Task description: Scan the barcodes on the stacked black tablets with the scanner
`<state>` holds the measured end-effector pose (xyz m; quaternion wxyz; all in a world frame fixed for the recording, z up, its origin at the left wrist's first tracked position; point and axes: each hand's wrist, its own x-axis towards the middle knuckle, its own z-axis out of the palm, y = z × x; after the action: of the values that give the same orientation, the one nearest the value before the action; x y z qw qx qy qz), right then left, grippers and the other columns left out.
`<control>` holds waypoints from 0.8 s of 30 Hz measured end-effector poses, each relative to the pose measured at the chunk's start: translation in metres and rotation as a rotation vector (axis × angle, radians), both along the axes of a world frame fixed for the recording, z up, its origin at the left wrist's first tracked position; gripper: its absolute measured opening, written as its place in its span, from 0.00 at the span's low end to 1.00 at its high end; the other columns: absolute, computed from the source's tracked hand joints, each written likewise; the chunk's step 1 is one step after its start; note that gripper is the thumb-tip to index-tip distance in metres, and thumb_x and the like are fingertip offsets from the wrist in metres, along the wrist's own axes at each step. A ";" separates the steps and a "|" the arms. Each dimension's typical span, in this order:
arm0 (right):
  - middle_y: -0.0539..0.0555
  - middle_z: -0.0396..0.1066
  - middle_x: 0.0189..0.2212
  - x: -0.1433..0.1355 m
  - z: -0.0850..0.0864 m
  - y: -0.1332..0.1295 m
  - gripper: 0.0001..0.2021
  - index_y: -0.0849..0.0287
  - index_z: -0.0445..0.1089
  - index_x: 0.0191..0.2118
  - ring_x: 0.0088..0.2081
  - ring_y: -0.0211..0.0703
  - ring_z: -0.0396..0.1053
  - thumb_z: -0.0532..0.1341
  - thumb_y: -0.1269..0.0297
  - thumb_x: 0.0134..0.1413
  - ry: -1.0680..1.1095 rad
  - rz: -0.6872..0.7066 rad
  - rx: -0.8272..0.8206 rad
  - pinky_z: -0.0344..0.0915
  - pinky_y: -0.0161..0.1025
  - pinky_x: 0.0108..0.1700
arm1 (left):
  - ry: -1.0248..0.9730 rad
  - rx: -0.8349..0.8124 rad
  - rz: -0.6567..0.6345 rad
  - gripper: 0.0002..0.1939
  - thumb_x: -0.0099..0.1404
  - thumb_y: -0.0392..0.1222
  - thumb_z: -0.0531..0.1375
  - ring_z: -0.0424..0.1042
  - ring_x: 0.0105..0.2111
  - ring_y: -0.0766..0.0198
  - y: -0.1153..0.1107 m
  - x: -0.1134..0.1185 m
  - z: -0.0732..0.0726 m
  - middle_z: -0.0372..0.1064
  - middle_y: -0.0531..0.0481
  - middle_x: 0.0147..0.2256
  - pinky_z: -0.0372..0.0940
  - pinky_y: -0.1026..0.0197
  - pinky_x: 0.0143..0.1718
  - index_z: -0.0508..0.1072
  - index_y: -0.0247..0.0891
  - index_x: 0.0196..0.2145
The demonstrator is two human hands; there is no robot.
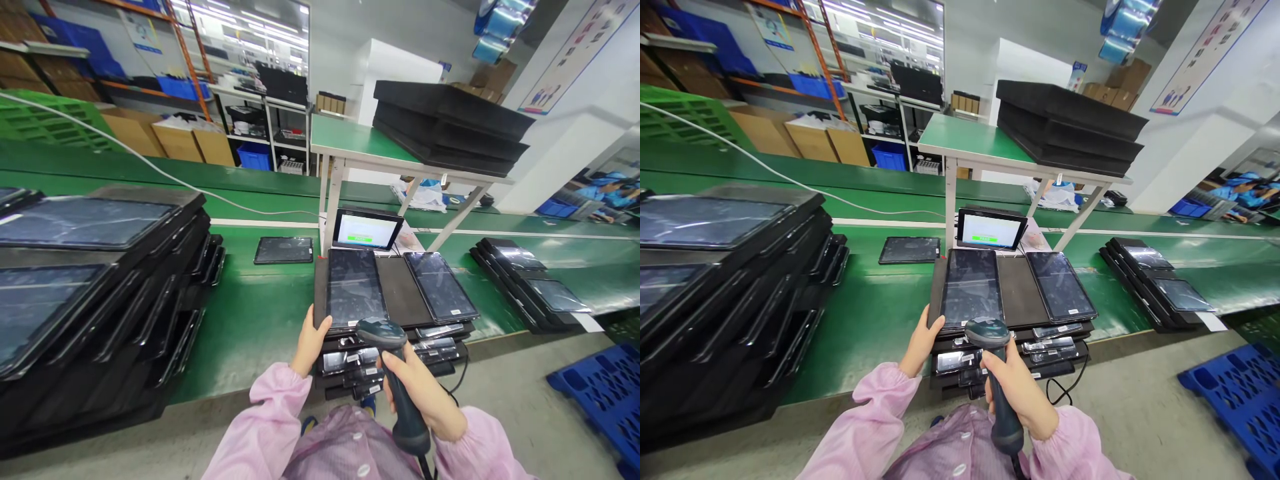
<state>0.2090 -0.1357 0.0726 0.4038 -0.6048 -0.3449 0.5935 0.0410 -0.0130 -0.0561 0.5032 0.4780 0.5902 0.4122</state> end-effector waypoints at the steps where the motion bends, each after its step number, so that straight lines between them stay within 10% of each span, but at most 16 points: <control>1: 0.46 0.66 0.31 0.001 0.000 -0.001 0.23 0.55 0.52 0.39 0.16 0.29 0.61 0.61 0.46 0.48 -0.002 -0.002 -0.003 0.60 0.29 0.14 | 0.002 -0.001 0.000 0.35 0.61 0.47 0.57 0.58 0.57 0.53 0.000 0.000 0.000 0.56 0.35 0.58 0.51 0.54 0.58 0.52 0.30 0.61; 24: 0.49 0.68 0.31 0.044 -0.028 -0.023 0.33 0.53 0.46 0.53 0.15 0.32 0.62 0.61 0.47 0.47 -0.033 0.026 -0.075 0.58 0.30 0.13 | 0.020 -0.016 -0.030 0.37 0.60 0.51 0.55 0.57 0.57 0.53 0.001 -0.002 -0.006 0.55 0.38 0.59 0.49 0.53 0.59 0.50 0.32 0.62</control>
<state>0.2534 -0.1583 0.0442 0.3673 -0.6248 -0.3368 0.6010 0.0395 -0.0120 -0.0619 0.5072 0.4868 0.5915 0.3948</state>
